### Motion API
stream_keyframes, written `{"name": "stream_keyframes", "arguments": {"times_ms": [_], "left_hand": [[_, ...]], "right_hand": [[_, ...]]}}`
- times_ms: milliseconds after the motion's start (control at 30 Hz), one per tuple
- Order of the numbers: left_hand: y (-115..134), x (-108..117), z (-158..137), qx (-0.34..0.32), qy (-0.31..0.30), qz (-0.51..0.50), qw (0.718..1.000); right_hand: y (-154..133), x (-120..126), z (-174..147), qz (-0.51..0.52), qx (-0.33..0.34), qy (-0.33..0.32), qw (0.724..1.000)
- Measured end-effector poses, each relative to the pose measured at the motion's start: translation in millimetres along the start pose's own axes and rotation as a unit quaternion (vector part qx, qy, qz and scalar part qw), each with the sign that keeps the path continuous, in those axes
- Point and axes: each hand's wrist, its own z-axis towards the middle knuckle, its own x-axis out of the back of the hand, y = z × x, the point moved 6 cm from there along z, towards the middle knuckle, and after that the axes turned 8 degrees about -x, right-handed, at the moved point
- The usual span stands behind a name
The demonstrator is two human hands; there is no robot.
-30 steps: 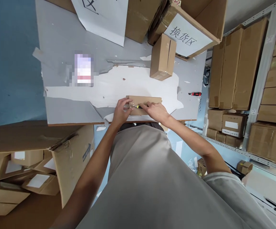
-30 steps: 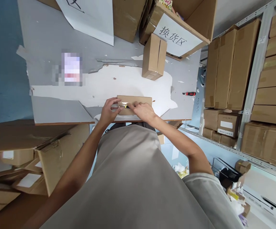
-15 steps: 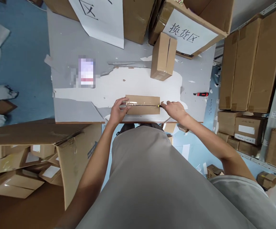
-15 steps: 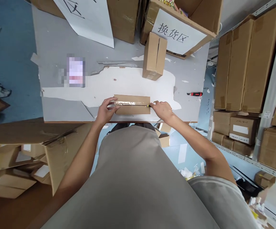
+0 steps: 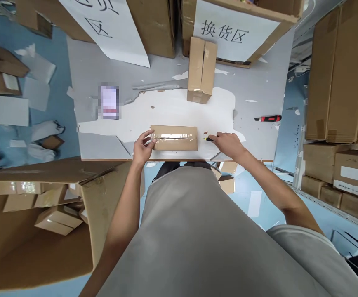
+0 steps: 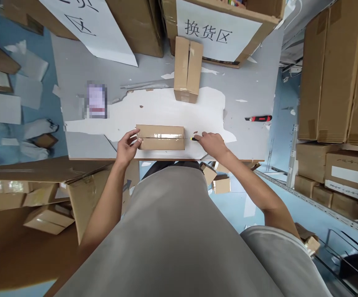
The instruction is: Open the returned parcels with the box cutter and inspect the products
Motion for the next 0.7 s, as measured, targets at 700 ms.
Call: {"name": "stream_keyframes", "arguments": {"times_ms": [700], "left_hand": [[-37, 24, 5, 0.071, 0.107, 0.028, 0.991]], "right_hand": [[-65, -83, 44, 0.756, -0.124, 0.019, 0.643]]}}
